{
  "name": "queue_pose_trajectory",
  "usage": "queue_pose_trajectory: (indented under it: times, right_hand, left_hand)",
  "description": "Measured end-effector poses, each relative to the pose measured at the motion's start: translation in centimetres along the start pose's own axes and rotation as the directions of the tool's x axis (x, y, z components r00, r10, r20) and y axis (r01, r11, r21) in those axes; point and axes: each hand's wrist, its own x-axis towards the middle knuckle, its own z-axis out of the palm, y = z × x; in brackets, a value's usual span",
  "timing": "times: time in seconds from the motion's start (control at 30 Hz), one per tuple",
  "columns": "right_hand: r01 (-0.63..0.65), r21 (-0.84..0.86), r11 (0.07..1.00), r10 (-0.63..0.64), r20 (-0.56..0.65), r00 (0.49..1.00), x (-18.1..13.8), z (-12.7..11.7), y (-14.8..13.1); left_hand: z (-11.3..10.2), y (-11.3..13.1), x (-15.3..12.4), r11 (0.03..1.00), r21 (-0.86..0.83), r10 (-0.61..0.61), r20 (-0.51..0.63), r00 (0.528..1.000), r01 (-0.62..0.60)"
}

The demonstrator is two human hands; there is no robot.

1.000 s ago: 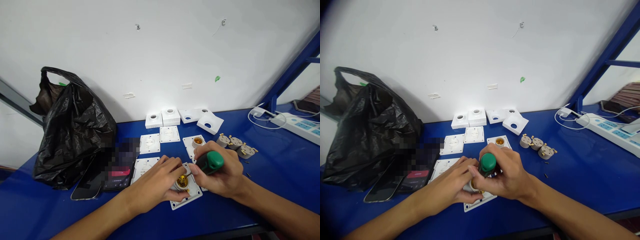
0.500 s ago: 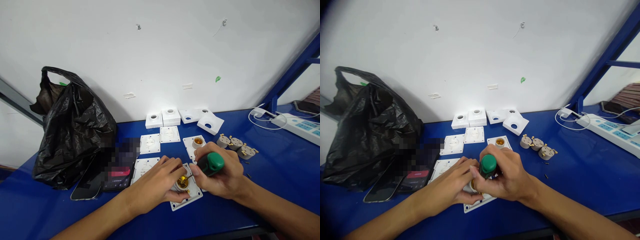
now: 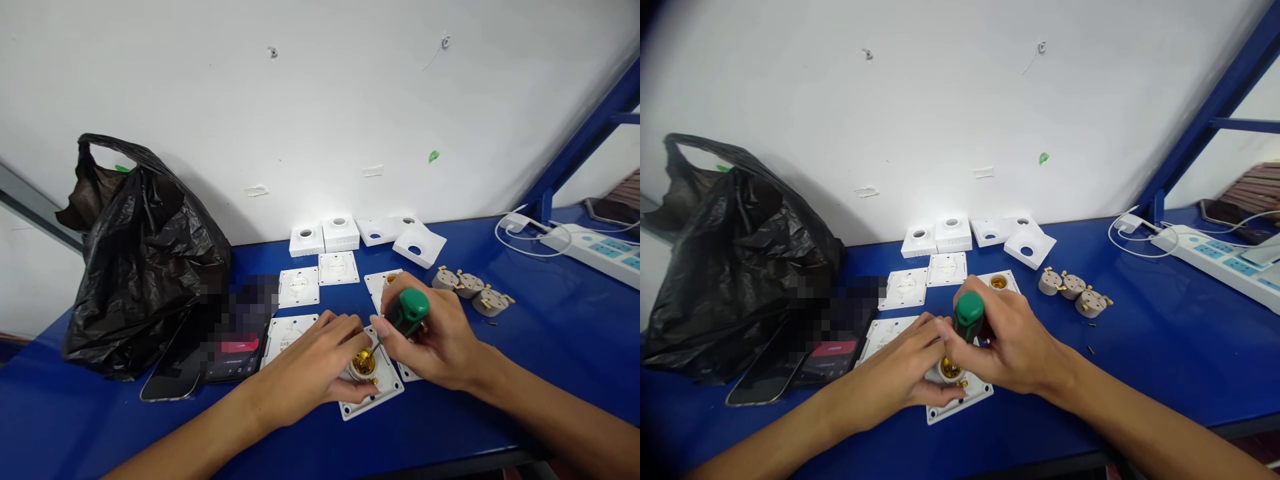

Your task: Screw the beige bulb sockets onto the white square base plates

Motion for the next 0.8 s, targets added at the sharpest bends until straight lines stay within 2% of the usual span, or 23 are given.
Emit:
queue_pose_trajectory:
  times: [0.17,0.47,0.63,0.73,0.8]
  right_hand:
    - [0.043,-0.027,0.999,-0.044,-0.016,0.999,-0.14,0.07,-0.25]
    - [-0.001,0.005,1.0,0.001,0.027,1.0,0.0,0.04,-0.21]
    - [-0.04,0.036,0.999,0.038,0.064,0.997,0.11,-0.11,0.03]
    - [-0.074,0.059,0.996,0.068,0.088,0.994,-0.26,-0.01,0.35]
    - [-0.092,0.091,0.992,0.086,0.072,0.994,-0.69,0.16,0.63]
  left_hand:
    - [-0.02,0.02,0.05,1.0,-0.013,-0.013,0.009,1.0,0.013]
    - [-0.13,-0.01,0.11,0.997,-0.066,-0.032,0.035,0.999,0.035]
    - [-0.41,0.36,0.17,0.961,-0.27,-0.074,-0.025,0.997,0.065]
    - [-0.49,0.54,0.4,0.908,-0.413,-0.115,-0.095,0.989,0.065]
    - [-0.58,0.61,0.62,0.878,-0.473,-0.139,-0.102,0.985,0.075]
